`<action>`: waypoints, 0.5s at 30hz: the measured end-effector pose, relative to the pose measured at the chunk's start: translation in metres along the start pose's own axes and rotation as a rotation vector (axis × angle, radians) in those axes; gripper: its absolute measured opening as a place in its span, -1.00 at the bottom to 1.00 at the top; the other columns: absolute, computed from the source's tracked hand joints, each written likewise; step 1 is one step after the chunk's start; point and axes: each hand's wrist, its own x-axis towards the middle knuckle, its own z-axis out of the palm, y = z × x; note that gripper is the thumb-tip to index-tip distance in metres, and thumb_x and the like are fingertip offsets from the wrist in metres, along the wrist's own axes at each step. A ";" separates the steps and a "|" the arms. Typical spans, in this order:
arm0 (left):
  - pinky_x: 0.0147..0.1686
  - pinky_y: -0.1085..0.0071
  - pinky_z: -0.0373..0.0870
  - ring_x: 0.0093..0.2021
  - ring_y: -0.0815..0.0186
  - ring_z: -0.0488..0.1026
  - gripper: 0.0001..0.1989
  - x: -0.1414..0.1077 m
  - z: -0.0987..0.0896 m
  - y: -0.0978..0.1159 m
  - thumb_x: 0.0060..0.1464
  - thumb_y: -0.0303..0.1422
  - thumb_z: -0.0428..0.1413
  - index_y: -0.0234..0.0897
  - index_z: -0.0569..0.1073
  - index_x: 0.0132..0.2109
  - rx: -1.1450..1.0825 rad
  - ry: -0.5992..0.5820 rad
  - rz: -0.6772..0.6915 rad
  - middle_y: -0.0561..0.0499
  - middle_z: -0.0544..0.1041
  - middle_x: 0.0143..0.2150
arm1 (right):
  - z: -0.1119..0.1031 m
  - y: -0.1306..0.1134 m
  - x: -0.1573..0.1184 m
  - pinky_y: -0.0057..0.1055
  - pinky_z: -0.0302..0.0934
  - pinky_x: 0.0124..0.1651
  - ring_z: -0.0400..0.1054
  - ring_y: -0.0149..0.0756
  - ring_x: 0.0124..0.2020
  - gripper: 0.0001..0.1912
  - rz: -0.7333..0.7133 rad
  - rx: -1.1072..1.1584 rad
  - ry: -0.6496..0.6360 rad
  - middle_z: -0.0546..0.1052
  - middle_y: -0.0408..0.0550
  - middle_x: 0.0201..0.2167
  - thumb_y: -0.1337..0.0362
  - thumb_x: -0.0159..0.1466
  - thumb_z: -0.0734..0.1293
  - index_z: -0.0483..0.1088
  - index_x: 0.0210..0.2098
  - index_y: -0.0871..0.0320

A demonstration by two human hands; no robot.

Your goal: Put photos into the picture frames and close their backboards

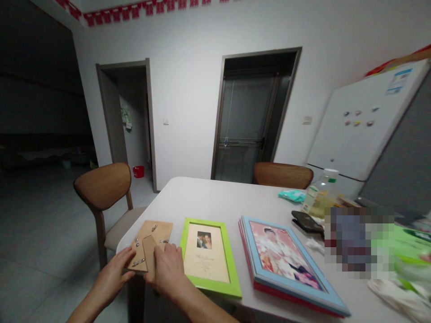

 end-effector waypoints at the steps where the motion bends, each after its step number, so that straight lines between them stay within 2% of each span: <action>1: 0.06 0.35 0.08 0.08 0.25 0.17 -0.53 0.001 0.000 -0.002 -0.21 -0.51 0.05 -0.33 0.30 -0.04 -0.013 0.008 -0.004 -0.13 0.27 0.07 | 0.003 -0.001 0.002 -0.25 0.06 -0.20 0.20 -0.15 -0.24 -0.53 -0.003 0.021 -0.009 0.35 0.04 -0.29 0.13 -0.11 0.30 0.29 -0.19 0.15; 4: 0.03 0.38 0.13 0.04 0.27 0.23 -0.56 0.003 -0.006 -0.001 -0.21 -0.52 0.06 -0.31 0.34 -0.07 -0.058 0.036 0.023 -0.12 0.31 0.04 | 0.005 0.001 0.005 -0.32 0.10 -0.18 0.19 -0.19 -0.20 -0.48 -0.013 0.154 0.010 0.33 0.04 -0.25 0.29 -0.11 0.27 0.25 -0.11 0.15; 7: 0.00 0.37 0.19 0.01 0.26 0.28 -0.62 0.005 -0.014 0.012 -0.19 -0.48 0.07 -0.30 0.37 -0.11 -0.113 0.094 0.070 -0.10 0.36 0.01 | -0.007 0.009 0.002 -0.36 0.08 -0.09 0.18 -0.22 -0.16 -0.44 0.001 0.271 0.075 0.33 0.05 -0.20 0.33 -0.11 0.26 0.23 -0.06 0.20; 11: 0.00 0.28 0.20 0.00 0.22 0.28 -0.65 0.005 -0.020 0.050 -0.20 -0.49 0.10 -0.26 0.39 -0.16 -0.177 0.176 0.167 -0.08 0.39 -0.02 | -0.042 0.028 -0.017 -0.36 0.05 -0.03 0.19 -0.26 -0.14 -0.49 -0.003 0.323 0.155 0.35 0.02 -0.19 0.36 -0.09 0.23 0.27 -0.09 0.20; 13: 0.02 0.26 0.18 0.02 0.21 0.26 -0.64 0.004 -0.018 0.074 -0.20 -0.50 0.11 -0.27 0.39 -0.15 -0.187 0.160 0.212 -0.10 0.37 -0.01 | -0.060 0.041 -0.031 -0.34 0.05 -0.02 0.20 -0.26 -0.13 -0.51 0.001 0.311 0.180 0.36 0.00 -0.19 0.38 -0.09 0.22 0.28 -0.11 0.18; 15: 0.03 0.29 0.17 0.03 0.21 0.24 -0.63 0.002 -0.013 0.099 -0.20 -0.50 0.12 -0.32 0.37 -0.13 -0.195 0.086 0.257 -0.14 0.36 0.00 | -0.074 0.057 -0.046 -0.33 0.05 -0.01 0.20 -0.26 -0.13 -0.53 0.029 0.286 0.180 0.36 -0.01 -0.19 0.39 -0.09 0.20 0.28 -0.14 0.16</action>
